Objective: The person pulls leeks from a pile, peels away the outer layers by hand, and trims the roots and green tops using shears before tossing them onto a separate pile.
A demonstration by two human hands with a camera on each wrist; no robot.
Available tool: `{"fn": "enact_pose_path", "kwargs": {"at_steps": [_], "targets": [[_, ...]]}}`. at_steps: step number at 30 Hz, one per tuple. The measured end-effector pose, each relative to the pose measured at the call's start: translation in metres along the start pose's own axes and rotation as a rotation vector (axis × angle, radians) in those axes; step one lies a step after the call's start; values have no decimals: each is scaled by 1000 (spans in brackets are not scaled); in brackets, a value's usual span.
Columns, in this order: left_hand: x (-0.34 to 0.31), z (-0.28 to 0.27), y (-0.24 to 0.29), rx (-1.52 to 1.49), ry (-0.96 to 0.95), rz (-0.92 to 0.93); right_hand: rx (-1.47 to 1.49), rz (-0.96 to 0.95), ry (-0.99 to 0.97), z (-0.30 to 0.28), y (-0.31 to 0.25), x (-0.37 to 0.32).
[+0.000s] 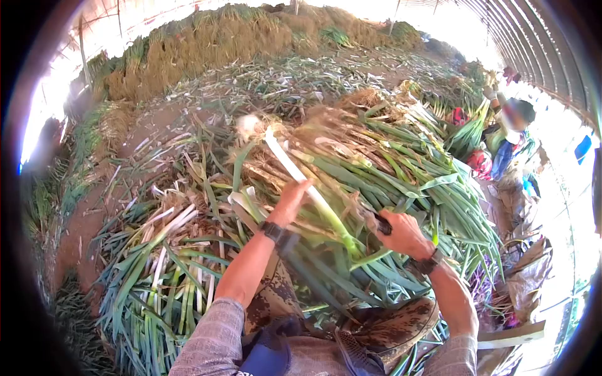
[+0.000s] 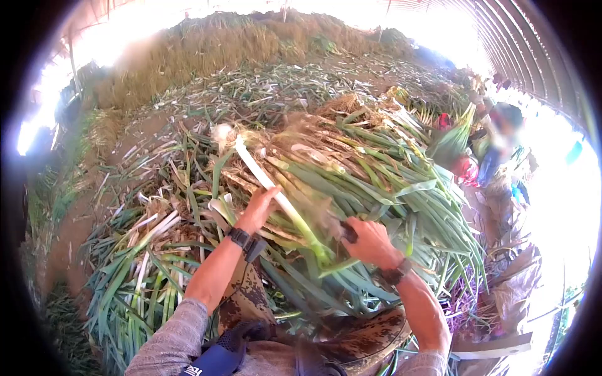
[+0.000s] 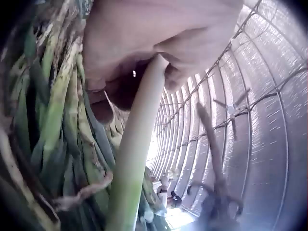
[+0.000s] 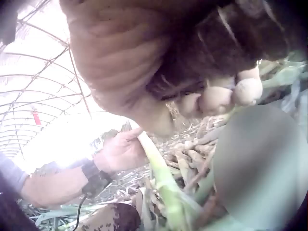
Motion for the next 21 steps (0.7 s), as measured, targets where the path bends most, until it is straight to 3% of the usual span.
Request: {"fn": "enact_pose_path", "kwargs": {"at_steps": [3,7,11,14,16,18,21], "targets": [[-13,29,1,-299,-162,31,-26,-106,116,2,-19,24],[-25,53,17,-681,-393,7,-42,-245,120,4,-38,43],[-26,51,11,-781,-282,-31,-61,-229,101,-4,-50,50],[-25,61,10,-795,-443,60,-78,-208,62,-12,-54,45],[-20,46,9,-690,-105,50,-88,-245,7,-10,-54,40],[-15,24,31,-770,23,73,-44,-220,20,-12,-42,23],[31,-69,57,-574,247,225,-13,-126,-16,-15,-13,-5]]}}
Point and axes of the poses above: each hand's wrist, its own x-axis towards the middle knuckle, its own z-axis out of the palm, y = z × x, the point moved 6 cm from there along x, towards the middle knuckle, and after that the axes turned 14 degrees about x, right-handed, at the moved point
